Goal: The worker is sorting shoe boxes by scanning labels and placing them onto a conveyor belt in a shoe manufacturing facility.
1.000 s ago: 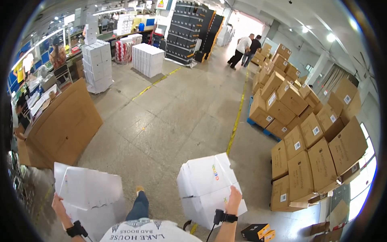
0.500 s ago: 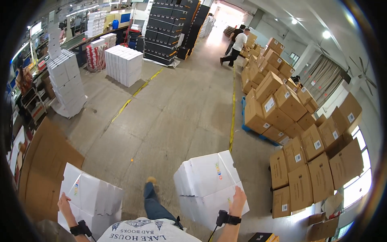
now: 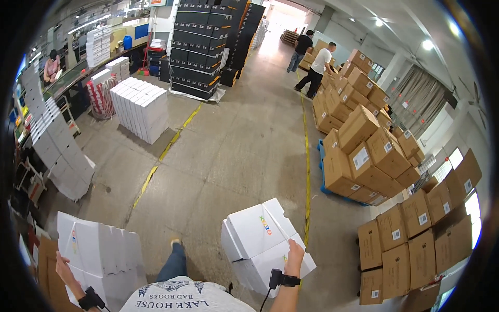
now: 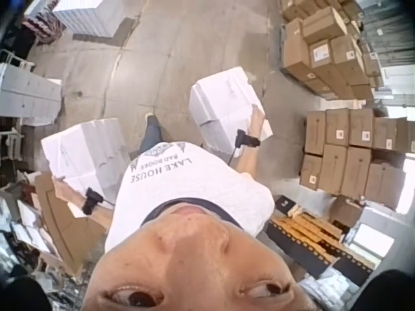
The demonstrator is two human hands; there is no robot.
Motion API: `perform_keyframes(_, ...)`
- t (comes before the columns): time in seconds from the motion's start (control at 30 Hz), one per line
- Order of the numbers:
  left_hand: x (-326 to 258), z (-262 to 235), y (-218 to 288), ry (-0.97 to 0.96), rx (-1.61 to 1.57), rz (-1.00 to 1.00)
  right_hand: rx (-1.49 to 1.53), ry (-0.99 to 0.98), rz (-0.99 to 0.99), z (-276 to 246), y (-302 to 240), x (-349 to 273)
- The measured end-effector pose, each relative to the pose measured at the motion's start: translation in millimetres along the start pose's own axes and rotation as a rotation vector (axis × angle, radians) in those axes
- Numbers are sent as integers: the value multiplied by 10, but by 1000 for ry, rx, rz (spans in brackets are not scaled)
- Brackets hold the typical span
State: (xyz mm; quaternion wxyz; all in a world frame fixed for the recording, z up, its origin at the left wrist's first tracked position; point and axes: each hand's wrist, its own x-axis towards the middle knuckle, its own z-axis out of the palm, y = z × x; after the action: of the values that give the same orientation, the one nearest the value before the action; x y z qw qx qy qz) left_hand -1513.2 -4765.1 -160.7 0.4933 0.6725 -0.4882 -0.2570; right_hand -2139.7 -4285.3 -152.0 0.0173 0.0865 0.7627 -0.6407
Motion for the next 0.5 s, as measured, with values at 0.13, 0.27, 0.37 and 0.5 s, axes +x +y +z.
perform_keyframes(0.13,837,1386,523,-85,-93,-67,52,45,56,1039,-294,762)
perform_keyframes(0.27,1815,2822,595,-117,-276,-30,58,170,72,2061,-515,1511)
perform_keyframes(0.37,1828,3828,1969,-194,-160,-201,4,231,26,2792,-882,2036)
perform_keyframes(0.5,3378,4761,1301,-206,-332,-115,25,206,5,3883,-1313,2923)
